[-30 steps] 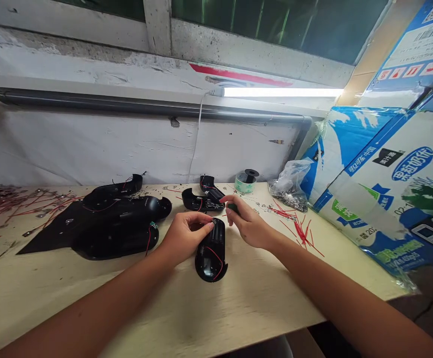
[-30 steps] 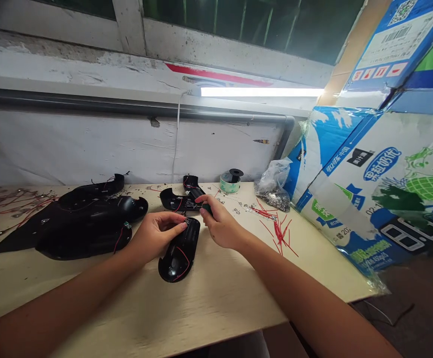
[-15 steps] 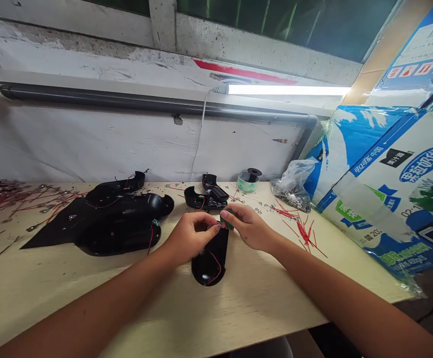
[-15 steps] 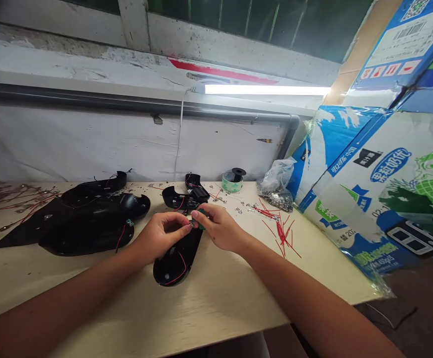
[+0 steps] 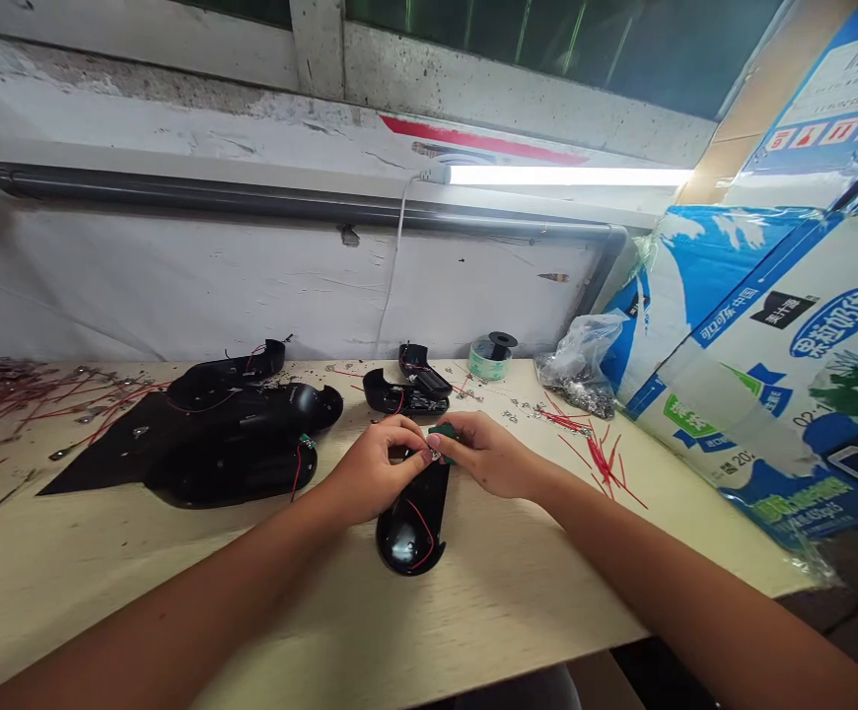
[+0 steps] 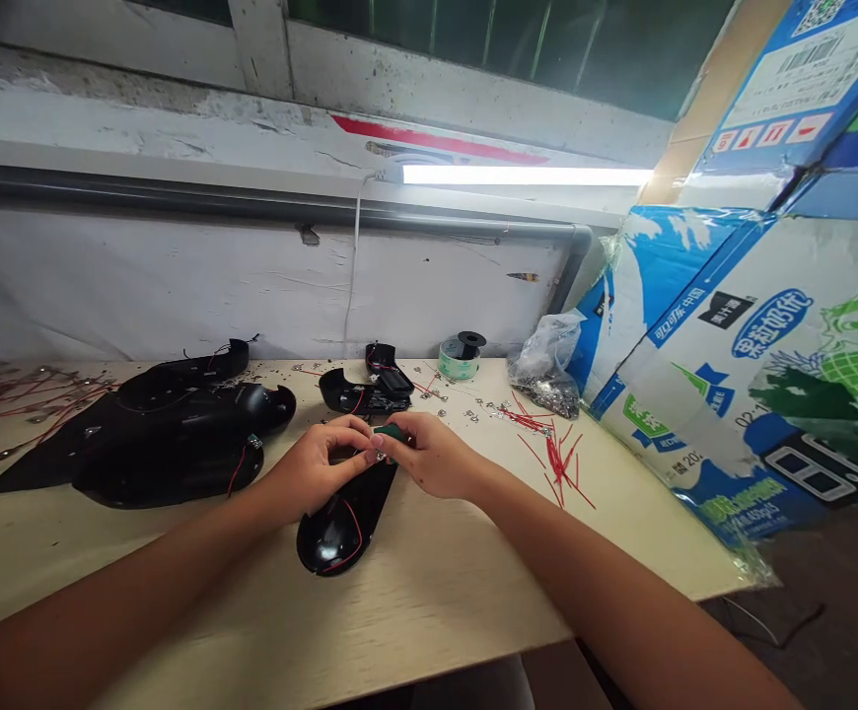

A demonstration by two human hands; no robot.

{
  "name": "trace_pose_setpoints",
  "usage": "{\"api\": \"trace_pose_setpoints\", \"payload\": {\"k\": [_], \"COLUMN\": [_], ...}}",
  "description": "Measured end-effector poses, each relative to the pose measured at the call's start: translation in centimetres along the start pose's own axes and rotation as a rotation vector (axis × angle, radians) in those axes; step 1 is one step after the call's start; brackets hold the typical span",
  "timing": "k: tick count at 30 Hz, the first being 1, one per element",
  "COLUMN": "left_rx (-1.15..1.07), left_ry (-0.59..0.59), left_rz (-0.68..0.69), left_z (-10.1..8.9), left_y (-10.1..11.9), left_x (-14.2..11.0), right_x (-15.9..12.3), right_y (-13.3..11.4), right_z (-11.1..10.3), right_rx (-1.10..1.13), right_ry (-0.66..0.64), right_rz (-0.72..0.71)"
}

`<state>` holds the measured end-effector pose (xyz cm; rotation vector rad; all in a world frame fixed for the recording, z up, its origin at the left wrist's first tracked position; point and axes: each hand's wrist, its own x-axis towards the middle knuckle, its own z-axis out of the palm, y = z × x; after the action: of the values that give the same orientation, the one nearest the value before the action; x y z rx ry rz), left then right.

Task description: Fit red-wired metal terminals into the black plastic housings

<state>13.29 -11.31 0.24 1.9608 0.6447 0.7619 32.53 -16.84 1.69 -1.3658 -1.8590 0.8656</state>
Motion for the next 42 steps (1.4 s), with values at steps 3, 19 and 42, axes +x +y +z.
{"api": "trace_pose_setpoints", "payload": {"k": [3, 19, 42], "left_rx": [0.006, 0.014, 0.029], "left_ry": [-0.007, -0.018, -0.004], "left_rz": [-0.017, -0.003, -0.013], "left_z": [0.02, 0.03, 0.04], "left_y": [-0.06, -0.45, -0.3], "left_x": [-0.01, 0.17, 0.14], "right_x": [-0.03, 0.18, 0.12], "right_y": [0.06, 0.21, 0.48], "right_z": [-0.1, 0.26, 0.32], "right_rx": [0.007, 0.178, 0.086], "right_ry": [-0.013, 0.006, -0.031], "right_rz": [0.037, -0.015, 0.027]}}
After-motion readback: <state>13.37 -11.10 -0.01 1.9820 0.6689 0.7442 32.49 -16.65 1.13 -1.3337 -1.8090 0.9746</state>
